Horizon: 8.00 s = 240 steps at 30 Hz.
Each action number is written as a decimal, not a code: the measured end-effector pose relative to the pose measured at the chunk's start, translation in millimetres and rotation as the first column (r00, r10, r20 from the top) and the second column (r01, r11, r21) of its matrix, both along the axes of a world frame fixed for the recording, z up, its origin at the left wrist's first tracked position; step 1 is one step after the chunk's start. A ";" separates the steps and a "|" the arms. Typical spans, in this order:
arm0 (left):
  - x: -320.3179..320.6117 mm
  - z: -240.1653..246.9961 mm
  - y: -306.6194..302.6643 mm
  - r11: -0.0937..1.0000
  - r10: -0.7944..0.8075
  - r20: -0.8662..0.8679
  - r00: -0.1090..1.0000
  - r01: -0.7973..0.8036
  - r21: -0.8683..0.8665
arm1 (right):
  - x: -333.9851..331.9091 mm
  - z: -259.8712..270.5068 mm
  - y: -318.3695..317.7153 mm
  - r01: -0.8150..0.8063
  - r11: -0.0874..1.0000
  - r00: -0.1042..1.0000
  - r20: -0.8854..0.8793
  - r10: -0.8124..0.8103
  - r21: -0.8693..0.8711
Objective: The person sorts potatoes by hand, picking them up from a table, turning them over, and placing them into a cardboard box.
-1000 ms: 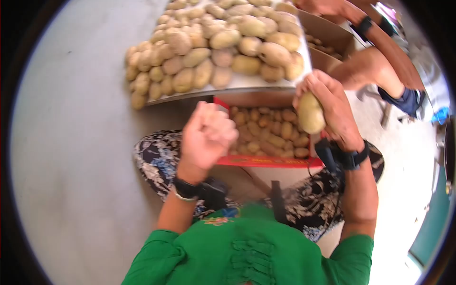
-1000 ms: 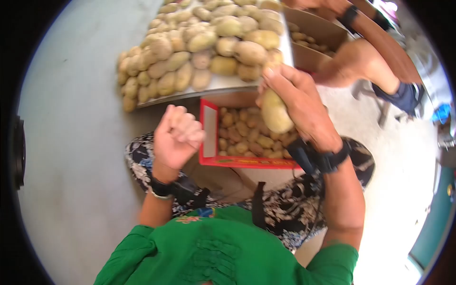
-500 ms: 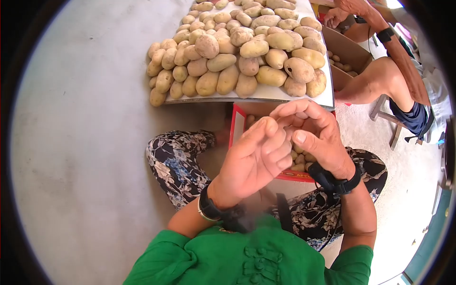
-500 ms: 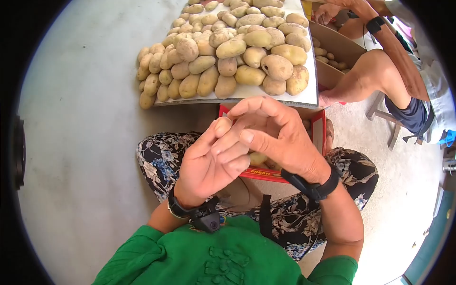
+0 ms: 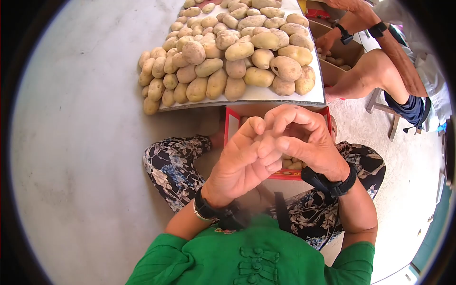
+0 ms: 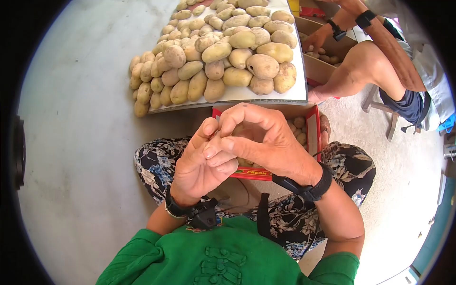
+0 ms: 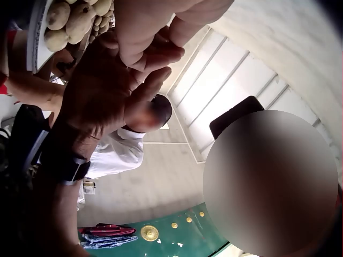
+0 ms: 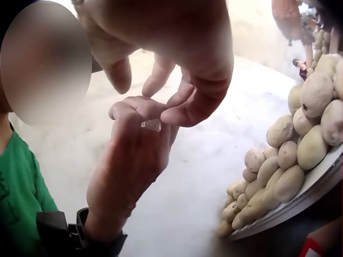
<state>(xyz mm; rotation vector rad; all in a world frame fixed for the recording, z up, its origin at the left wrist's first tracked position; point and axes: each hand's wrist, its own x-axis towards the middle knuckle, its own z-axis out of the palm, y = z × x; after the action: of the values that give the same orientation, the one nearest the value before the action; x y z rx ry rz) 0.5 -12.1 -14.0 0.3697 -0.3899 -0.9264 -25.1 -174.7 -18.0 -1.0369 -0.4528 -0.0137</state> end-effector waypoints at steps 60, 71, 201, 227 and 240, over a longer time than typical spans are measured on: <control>116.1 5.4 195.0 -0.148 0.416 0.861 0.293 -0.912 0.382 | 74.0 -5.1 -67.8 0.731 0.237 0.630 0.500 -0.594 -0.640; 112.8 -6.8 124.1 -0.154 -0.207 0.955 0.211 -0.971 0.181 | 97.5 -16.7 -42.3 0.547 -0.181 0.708 0.568 -0.420 -0.817; 132.3 -34.8 95.9 0.922 0.125 0.167 0.978 -0.177 0.346 | 93.7 2.2 -10.6 0.556 0.817 0.795 -0.388 -0.467 0.156; 132.1 -35.5 113.7 0.817 0.569 -0.160 0.807 -0.532 0.224 | 111.5 17.9 97.1 0.012 0.927 0.965 -0.238 -0.109 -0.375; 134.7 -31.4 136.7 0.791 0.612 -0.188 0.768 -0.591 0.159 | 245.4 30.9 141.4 0.632 -0.140 0.724 0.645 -0.244 -0.762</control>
<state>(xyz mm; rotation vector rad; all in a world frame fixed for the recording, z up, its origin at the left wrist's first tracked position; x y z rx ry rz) 135.2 124.7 -45.4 0.4311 0.0031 -0.3401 220.3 -33.3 12.9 -2.7030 -0.2691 -0.6216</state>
